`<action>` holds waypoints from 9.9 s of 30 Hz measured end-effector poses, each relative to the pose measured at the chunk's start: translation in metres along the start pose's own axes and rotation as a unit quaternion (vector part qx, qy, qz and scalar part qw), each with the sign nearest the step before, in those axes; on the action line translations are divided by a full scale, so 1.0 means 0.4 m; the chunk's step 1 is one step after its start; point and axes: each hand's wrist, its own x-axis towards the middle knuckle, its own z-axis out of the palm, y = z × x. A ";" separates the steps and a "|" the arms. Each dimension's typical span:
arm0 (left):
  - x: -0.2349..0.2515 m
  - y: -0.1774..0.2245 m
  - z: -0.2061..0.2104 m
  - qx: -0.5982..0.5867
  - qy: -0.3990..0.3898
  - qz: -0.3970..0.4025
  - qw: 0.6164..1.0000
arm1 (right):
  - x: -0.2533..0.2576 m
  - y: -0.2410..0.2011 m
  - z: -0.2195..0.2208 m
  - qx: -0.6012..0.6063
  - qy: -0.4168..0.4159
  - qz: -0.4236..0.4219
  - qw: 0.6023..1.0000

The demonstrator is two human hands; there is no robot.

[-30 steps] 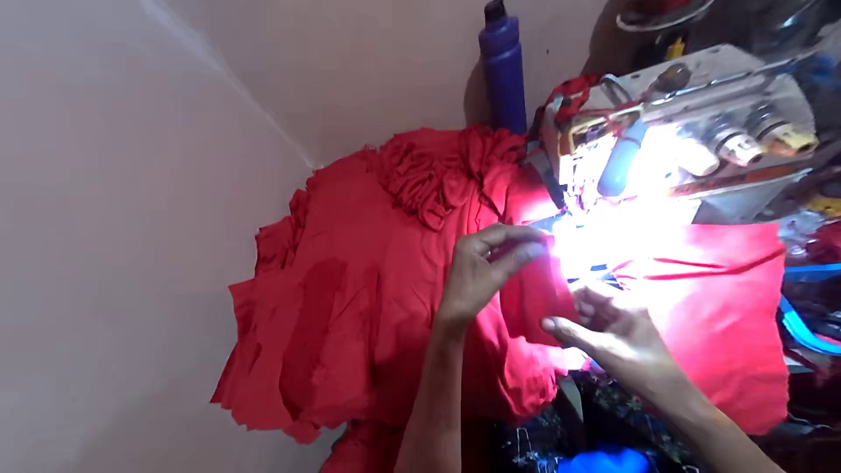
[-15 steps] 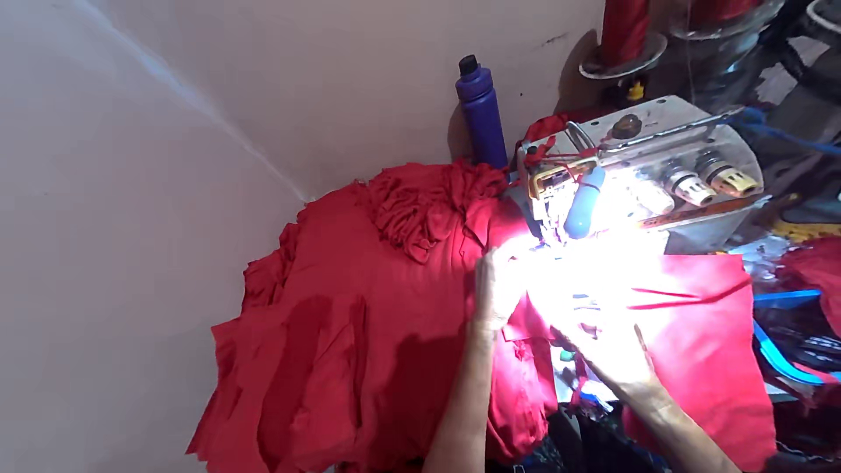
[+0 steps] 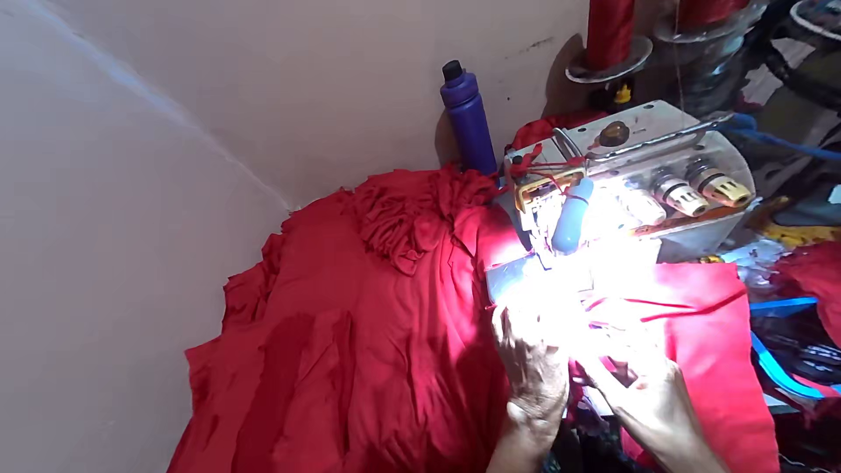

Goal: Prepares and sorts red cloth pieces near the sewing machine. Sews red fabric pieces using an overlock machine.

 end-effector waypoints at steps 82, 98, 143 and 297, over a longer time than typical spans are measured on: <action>-0.094 0.085 -0.247 -0.647 -0.196 -0.196 0.710 | -0.091 -0.079 -0.156 0.265 -0.086 -0.092 0.956; -0.159 -0.029 -0.310 -0.509 -0.146 -0.131 0.838 | -0.128 -0.107 -0.053 0.222 -0.146 -0.086 0.960; 0.125 -0.155 -0.304 -0.375 -0.101 0.000 0.921 | -0.005 -0.088 -0.007 0.107 -0.129 -0.109 0.980; 0.087 -0.121 -0.381 -0.432 -0.166 0.062 0.884 | -0.016 -0.126 -0.067 0.288 -0.331 -0.012 0.899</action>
